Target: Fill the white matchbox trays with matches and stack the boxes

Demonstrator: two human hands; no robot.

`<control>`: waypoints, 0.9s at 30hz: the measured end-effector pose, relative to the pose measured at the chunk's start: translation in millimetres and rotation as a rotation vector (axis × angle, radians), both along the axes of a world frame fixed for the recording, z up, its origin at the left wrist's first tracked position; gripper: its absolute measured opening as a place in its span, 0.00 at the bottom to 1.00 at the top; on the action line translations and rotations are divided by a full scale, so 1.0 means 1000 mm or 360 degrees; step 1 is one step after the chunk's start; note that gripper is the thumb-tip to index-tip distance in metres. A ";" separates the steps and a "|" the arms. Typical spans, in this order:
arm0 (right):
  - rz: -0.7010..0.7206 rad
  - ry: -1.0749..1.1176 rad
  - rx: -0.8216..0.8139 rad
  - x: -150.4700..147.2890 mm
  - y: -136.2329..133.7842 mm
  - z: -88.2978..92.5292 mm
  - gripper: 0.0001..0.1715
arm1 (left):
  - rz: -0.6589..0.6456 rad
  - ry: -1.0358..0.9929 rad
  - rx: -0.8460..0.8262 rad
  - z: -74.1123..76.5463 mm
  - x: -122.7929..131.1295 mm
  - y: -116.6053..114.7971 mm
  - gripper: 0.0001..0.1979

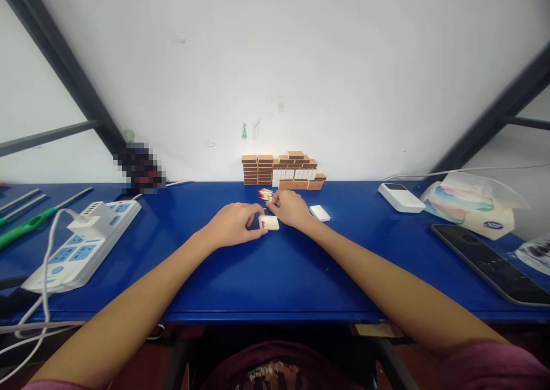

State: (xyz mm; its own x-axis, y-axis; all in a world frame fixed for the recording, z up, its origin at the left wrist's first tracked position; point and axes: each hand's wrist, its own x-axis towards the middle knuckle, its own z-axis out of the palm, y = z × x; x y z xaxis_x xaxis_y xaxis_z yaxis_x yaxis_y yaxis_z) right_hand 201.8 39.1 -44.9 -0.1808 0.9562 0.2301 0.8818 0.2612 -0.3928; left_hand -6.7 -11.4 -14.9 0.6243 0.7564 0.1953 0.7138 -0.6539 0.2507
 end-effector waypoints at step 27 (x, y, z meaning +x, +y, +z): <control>0.0566 0.0004 -0.0018 0.002 0.004 0.002 0.07 | 0.0047 -0.0059 -0.0308 -0.005 -0.013 0.013 0.19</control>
